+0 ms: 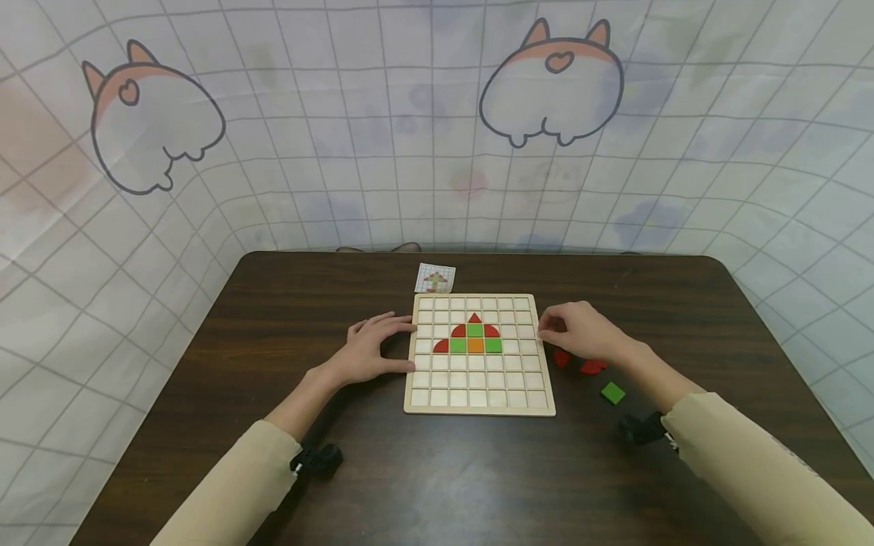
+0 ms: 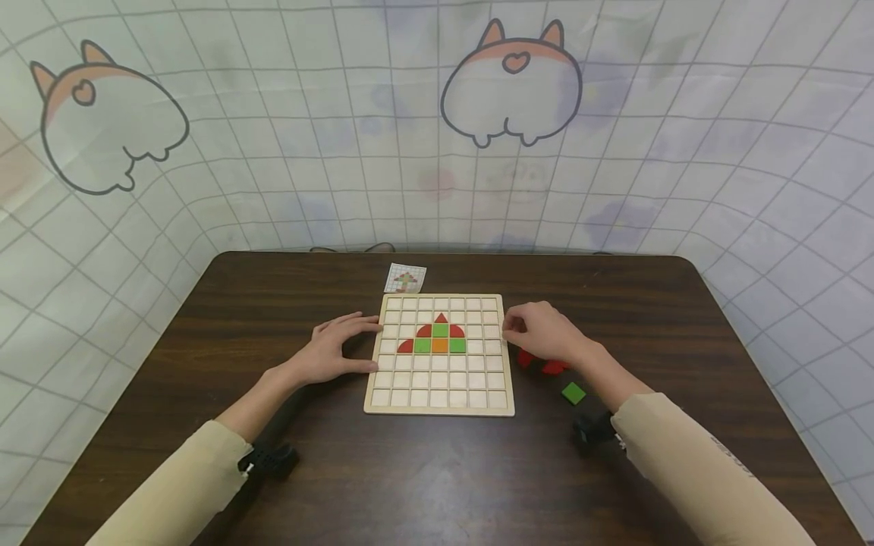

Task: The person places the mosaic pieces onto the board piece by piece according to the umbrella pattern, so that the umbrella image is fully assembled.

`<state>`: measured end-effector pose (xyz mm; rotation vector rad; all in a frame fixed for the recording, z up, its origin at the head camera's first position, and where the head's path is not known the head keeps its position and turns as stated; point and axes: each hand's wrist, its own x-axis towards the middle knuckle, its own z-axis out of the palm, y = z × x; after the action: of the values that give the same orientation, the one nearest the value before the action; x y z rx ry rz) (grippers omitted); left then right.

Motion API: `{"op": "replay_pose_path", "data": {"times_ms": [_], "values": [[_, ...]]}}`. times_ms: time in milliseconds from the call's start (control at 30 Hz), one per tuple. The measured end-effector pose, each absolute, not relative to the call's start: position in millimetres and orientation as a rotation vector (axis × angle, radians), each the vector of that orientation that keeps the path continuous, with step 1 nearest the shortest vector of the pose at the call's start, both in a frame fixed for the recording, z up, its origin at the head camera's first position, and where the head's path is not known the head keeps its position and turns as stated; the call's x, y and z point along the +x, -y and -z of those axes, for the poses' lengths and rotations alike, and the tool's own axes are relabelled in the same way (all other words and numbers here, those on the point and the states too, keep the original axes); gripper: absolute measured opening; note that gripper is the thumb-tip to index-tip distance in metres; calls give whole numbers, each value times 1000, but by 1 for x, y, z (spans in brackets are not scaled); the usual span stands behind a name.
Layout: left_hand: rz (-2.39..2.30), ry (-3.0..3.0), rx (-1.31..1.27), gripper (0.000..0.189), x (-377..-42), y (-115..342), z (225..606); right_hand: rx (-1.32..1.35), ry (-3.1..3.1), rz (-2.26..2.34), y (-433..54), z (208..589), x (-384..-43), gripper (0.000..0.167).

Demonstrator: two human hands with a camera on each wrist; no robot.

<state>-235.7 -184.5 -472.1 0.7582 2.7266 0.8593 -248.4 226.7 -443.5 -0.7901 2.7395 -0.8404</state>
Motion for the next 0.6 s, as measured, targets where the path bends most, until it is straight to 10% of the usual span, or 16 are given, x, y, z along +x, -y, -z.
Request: {"op": "replay_pose_path", "data": {"times_ms": [600], "values": [[-857, -2724, 762, 71, -237, 184, 474, -692, -2708, 809, -261, 445, -240, 17]]}}
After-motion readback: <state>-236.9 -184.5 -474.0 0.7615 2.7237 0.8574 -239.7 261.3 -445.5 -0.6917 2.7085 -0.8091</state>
